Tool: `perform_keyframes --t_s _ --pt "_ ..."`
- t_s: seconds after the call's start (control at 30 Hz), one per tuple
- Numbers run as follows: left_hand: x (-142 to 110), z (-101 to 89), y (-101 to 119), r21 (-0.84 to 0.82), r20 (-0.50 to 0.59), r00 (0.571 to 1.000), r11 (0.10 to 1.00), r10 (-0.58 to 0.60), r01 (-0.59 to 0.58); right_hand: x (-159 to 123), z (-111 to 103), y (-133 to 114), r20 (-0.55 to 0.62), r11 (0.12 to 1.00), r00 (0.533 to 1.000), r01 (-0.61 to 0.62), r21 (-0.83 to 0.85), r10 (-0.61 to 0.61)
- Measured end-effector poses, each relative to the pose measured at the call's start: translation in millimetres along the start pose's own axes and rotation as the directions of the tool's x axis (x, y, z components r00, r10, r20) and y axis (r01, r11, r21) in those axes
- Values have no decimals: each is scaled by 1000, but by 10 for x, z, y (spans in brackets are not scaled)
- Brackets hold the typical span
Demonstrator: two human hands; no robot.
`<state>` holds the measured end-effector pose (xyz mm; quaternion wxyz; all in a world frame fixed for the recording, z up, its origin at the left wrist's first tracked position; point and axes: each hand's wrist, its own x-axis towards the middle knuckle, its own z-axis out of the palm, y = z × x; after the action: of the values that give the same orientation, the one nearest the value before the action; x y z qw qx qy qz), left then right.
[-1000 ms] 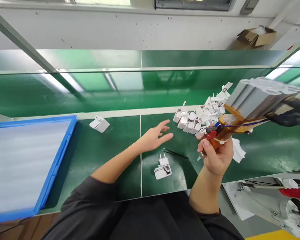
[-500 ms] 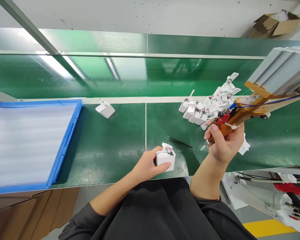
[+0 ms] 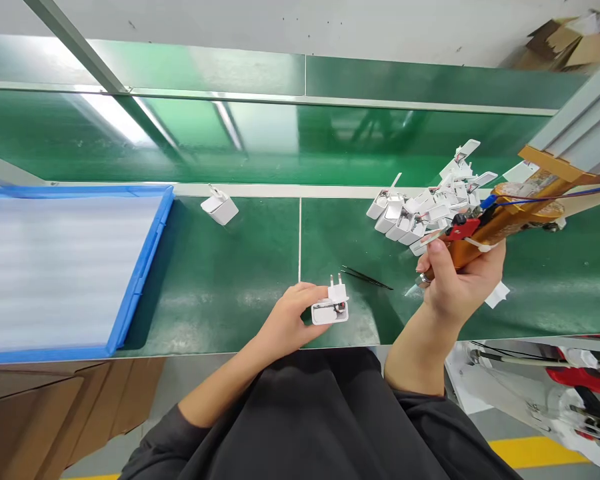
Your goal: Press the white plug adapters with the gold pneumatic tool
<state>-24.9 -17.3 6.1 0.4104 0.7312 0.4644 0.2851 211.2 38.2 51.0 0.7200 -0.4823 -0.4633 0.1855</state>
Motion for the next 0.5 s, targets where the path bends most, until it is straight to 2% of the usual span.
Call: perform_keyframes --t_s 0.07,0.17,0.33,0.4,0.5 --pt "-1 31 -108 26 3 1000 1000 -14 14 3 6 -2 -5 1000 1000 9 15 -9" --pt "-4 23 -192 37 62 993 994 -102 99 11 11 7 -11 997 999 47 57 -47" --pt "109 -67 -102 47 202 956 977 -212 206 17 3 36 -12 996 998 56 72 -56" --pt "179 -50 -77 6 196 954 973 -226 229 14 -2 46 -10 997 999 40 61 -39" --pt "243 55 -114 -141 185 962 963 -201 228 10 -5 55 -7 999 1000 27 38 -27"
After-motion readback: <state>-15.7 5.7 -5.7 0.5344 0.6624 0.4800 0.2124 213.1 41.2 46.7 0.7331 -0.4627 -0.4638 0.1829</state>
